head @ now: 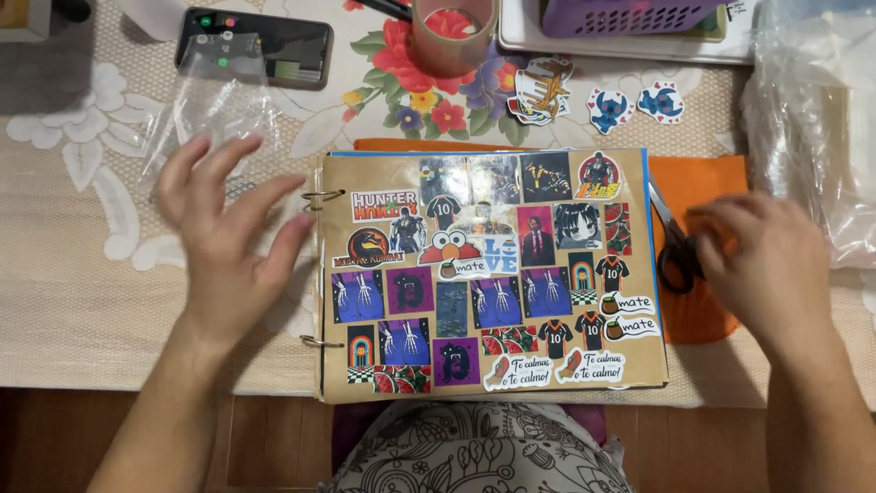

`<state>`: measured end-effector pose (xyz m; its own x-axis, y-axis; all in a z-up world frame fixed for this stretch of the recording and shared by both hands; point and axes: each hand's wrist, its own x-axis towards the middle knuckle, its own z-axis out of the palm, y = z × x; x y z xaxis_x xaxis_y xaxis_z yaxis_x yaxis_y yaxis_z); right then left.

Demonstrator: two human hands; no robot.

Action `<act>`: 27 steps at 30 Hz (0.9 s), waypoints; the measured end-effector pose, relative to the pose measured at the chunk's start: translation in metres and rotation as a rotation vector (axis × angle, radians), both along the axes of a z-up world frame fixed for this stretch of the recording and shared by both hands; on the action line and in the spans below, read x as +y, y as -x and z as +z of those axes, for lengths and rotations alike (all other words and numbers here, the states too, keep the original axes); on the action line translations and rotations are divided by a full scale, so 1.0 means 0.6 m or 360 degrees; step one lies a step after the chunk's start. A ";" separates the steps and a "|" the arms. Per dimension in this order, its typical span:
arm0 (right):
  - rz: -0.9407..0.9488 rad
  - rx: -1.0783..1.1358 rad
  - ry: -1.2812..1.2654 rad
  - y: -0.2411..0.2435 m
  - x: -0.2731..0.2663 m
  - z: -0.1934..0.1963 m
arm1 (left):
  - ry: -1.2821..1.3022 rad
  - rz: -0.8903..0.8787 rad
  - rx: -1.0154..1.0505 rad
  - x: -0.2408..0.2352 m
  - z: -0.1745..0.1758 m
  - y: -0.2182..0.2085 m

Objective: The person flips through a sticker album and then places several stickers onto a page, peeling off backing paper and positioning them among existing stickers. The person handles the album and stickers by hand throughout the clip.

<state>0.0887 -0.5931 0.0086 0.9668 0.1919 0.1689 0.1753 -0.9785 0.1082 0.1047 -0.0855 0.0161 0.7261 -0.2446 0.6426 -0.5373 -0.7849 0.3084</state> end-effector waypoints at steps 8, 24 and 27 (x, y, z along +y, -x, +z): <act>0.0572 0.0167 -0.0654 -0.140 0.181 0.067 | 0.0529 -0.0194 0.0403 -0.070 -0.012 -0.099; 0.1010 0.0928 -0.0901 -0.137 0.407 0.048 | 0.0224 -0.0587 0.0794 -0.010 -0.041 -0.121; 0.0953 0.0944 -0.0646 -0.133 0.435 0.055 | 0.0133 -0.0686 0.0998 -0.004 -0.021 -0.116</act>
